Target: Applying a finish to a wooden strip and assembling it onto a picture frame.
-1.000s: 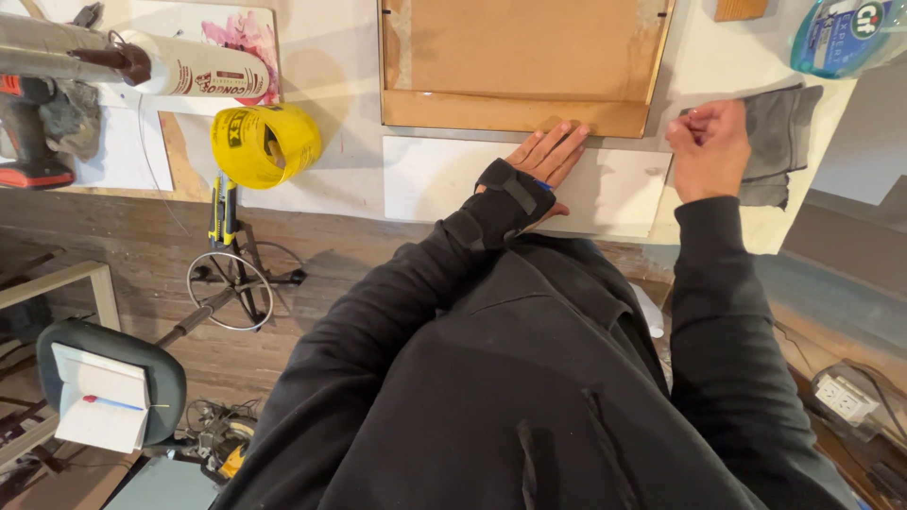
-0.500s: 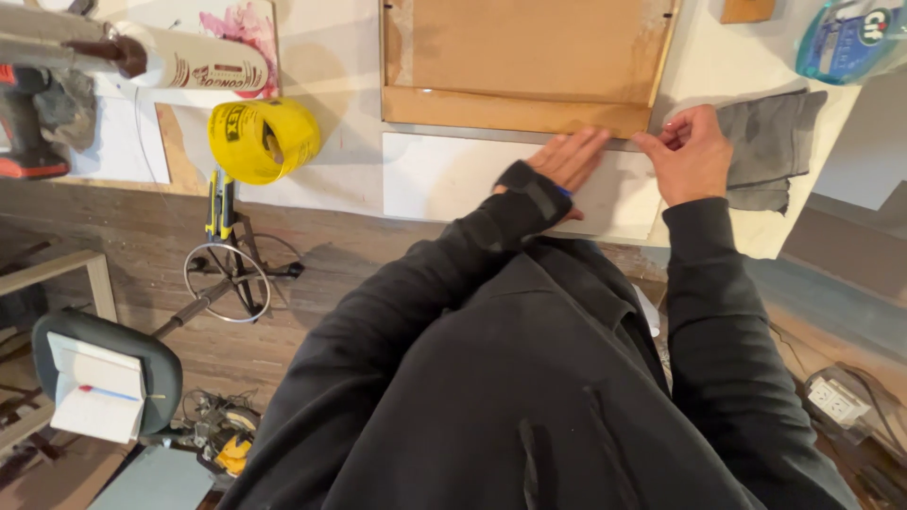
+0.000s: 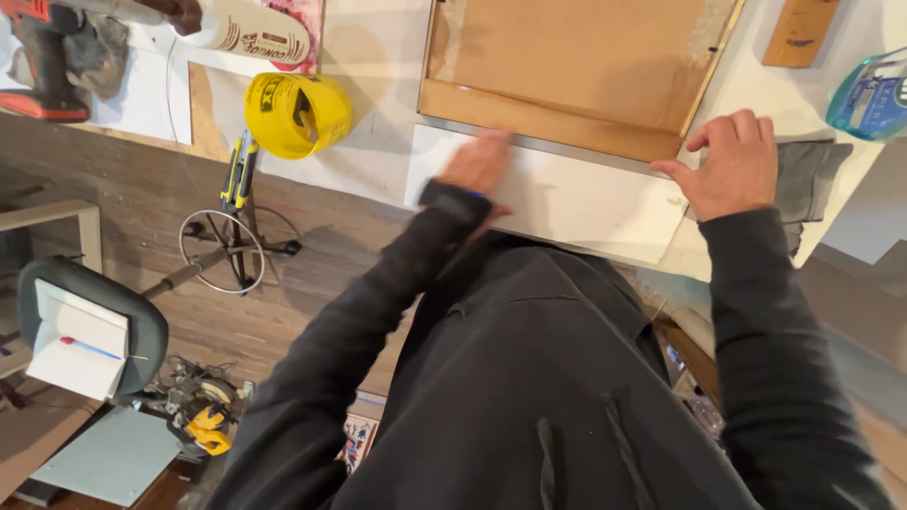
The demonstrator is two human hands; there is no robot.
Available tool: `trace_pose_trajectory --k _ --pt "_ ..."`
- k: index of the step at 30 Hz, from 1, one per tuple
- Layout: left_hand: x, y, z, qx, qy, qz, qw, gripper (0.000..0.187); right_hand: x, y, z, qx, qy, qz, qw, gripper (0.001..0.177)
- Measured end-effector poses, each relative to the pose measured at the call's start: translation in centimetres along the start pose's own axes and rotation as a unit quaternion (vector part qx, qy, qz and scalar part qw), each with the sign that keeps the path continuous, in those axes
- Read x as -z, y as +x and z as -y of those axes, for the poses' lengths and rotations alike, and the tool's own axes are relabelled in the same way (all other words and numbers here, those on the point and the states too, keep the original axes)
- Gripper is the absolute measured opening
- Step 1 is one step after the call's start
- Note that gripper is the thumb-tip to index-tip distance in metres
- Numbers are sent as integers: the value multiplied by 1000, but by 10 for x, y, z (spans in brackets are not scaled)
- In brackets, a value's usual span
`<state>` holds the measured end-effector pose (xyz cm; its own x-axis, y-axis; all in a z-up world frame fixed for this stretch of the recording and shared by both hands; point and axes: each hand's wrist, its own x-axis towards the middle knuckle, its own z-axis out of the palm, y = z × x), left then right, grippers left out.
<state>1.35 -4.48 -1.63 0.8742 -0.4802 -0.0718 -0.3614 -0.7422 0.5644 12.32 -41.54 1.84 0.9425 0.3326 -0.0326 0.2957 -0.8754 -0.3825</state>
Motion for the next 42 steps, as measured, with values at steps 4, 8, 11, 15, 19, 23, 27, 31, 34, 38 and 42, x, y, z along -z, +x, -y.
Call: trace_pose_trajectory --k 4,8,11,15,19,23,27,31,34,38,42 --pt "46 -63 12 205 68 -57 975 95 11 33 13 124 -88 37 988 52" --pt "59 -103 6 318 65 -137 936 82 3 67 40 206 -122 79 968 57" --pt "61 -108 -11 341 53 -189 919 81 -16 95 90 256 -92 75 959 62" --pt "51 -113 -32 339 31 -263 903 66 -55 127 156 298 -51 99 948 62" --pt "48 -116 -44 378 -85 -246 889 34 -93 157 228 352 -11 72 933 63" --pt "51 -116 -41 380 -106 -239 888 23 -119 175 275 369 41 46 927 59" --pt "70 -93 -29 399 -132 -235 876 20 -111 173 279 378 37 44 924 60" --pt "62 -58 8 371 -122 -285 875 22 -89 149 237 270 142 51 951 47" --pt "61 -28 38 395 -125 -243 877 29 -60 112 183 162 166 44 972 29" --pt "34 -10 82 365 -93 -222 900 29 -28 42 99 10 136 -2 991 18" --pt "35 -8 98 319 -138 -211 914 23 -4 -18 32 -95 131 -47 986 16"
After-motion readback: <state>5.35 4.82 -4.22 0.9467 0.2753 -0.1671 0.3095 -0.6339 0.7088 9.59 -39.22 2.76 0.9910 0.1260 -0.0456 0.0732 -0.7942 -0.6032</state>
